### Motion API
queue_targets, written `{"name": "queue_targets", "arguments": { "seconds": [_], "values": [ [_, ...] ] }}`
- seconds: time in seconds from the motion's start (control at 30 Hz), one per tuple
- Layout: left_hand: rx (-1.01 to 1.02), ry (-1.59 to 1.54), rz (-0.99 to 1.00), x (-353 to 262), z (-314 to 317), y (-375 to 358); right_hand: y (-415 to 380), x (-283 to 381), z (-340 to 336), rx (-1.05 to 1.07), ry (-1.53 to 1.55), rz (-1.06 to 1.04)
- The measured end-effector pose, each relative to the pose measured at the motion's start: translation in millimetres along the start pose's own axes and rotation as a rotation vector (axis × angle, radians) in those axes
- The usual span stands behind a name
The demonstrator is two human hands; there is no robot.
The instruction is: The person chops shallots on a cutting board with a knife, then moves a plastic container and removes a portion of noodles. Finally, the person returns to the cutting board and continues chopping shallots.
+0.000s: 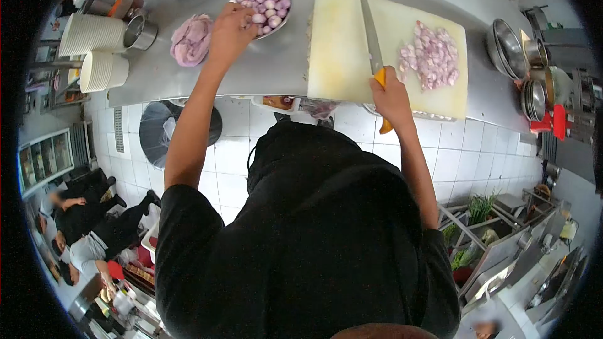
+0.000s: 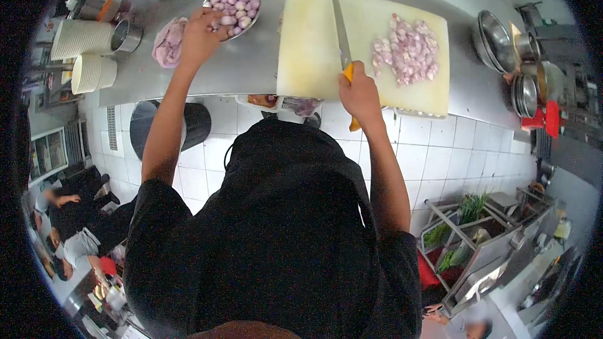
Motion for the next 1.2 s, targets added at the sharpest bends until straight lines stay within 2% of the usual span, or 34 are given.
{"name": "queue_targets", "arguments": {
  "seconds": [0.07,0.17,0.23,0.4,0.53,0.83,1.13,1.2],
  "values": [
    [-0.102,-0.006,0.058,-14,-6,1,-2,6,-3,-0.001,-0.003,-0.002],
    [-0.012,-0.174,0.127,-55,25,1,-5,18,-5,0.021,-0.001,-0.007],
    [0.154,-0.185,0.133,-73,72,-5,-6,28,-6,-0.016,-0.033,-0.055],
    [0.482,-0.273,-0.124,-83,164,-27,-7,41,0,0.0,-0.081,-0.079],
    [0.414,-0.127,-0.019,-77,179,-26,-12,49,5,0.032,-0.097,-0.075],
    [0.347,-0.38,0.0,-79,170,-35,-15,54,9,0.074,-0.128,-0.067],
    [0.176,-0.451,-0.079,-83,169,-39,-27,62,-12,0.151,-0.224,-0.019],
    [0.159,-0.419,-0.027,-87,169,-40,-30,61,-16,0.164,-0.23,-0.011]
  ]
}}
Point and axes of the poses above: each hand's wrist, its own y-axis towards the middle knuckle, its own z-axis out of the palm, x = y × z, the point moved 8 cm from there along y, towards the middle knuckle, and after that the axes turned 12 degrees about -y, right-handed, at the moved point
